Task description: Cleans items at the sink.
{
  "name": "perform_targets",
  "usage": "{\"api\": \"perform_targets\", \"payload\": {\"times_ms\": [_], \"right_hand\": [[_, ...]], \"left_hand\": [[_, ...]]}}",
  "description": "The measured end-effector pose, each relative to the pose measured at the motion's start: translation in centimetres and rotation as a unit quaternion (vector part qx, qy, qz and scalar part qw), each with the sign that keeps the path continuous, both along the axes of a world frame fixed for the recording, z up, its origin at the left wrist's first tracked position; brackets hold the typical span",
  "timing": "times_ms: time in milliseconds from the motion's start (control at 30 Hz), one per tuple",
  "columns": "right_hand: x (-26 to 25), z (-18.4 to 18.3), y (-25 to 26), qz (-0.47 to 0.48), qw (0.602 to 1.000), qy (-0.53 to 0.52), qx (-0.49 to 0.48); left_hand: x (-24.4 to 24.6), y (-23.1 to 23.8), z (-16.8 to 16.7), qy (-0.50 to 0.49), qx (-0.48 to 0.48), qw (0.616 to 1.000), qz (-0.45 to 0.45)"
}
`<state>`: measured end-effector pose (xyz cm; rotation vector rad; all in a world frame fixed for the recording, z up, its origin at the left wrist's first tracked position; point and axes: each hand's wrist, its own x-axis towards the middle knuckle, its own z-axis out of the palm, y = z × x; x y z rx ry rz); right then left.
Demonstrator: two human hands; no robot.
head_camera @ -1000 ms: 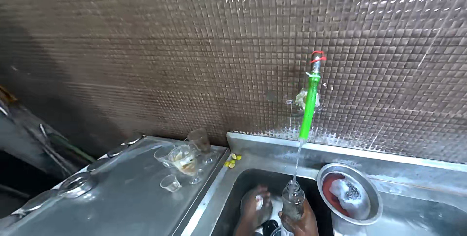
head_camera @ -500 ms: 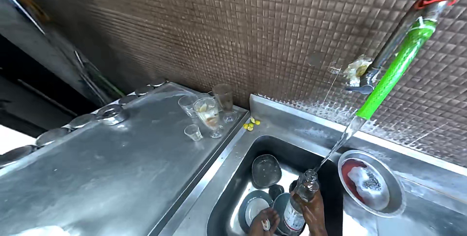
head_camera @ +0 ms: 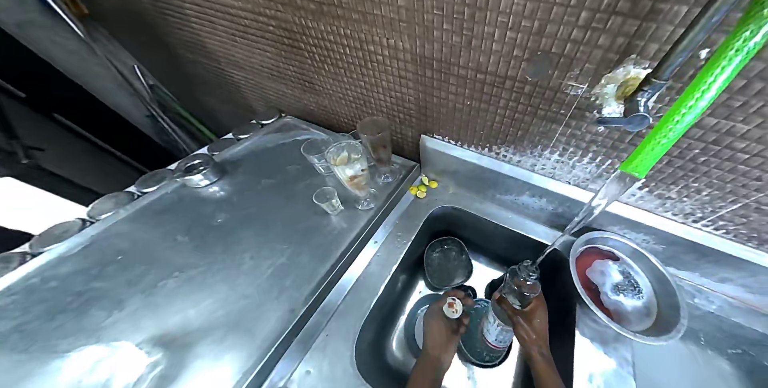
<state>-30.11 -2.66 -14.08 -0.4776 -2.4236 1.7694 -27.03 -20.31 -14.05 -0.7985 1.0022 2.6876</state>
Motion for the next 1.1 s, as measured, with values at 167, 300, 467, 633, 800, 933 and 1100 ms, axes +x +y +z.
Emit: {"api": "perform_targets", "payload": {"times_ms": [167, 300, 467, 633, 800, 933, 1100], "right_hand": [[1.9, -0.8, 1.2, -0.063, 0.998, -0.007, 0.003], [4.9, -1.3, 2.4, -0.107, 0.994, -0.008, 0.002], [8.2, -0.5, 4.0, -0.128, 0.99, -0.046, -0.025], [10.1, -0.3, 4.8, -0.12, 0.991, -0.057, -0.019], [11.5, -0.1, 5.0, -0.101, 0.99, -0.1, 0.004], [12.3, 0.0, 5.1, -0.091, 0.989, -0.114, 0.011], [12.7, 0.1, 5.1, -0.09, 0.991, -0.101, 0.016]], "left_hand": [[-4.1, 3.0, -0.7, -0.057, 0.032, 0.998, -0.024], [-6.5, 7.0, -3.4, -0.124, 0.04, 0.991, -0.03], [-7.5, 11.2, -6.5, -0.182, 0.047, 0.982, -0.019], [-8.5, 12.5, -8.6, -0.209, 0.053, 0.976, 0.02], [-8.5, 12.2, -9.2, -0.216, 0.044, 0.975, 0.03], [-7.4, 11.9, -10.0, -0.229, 0.013, 0.973, 0.018], [-6.5, 12.0, -10.9, -0.242, 0.003, 0.97, 0.025]]}}
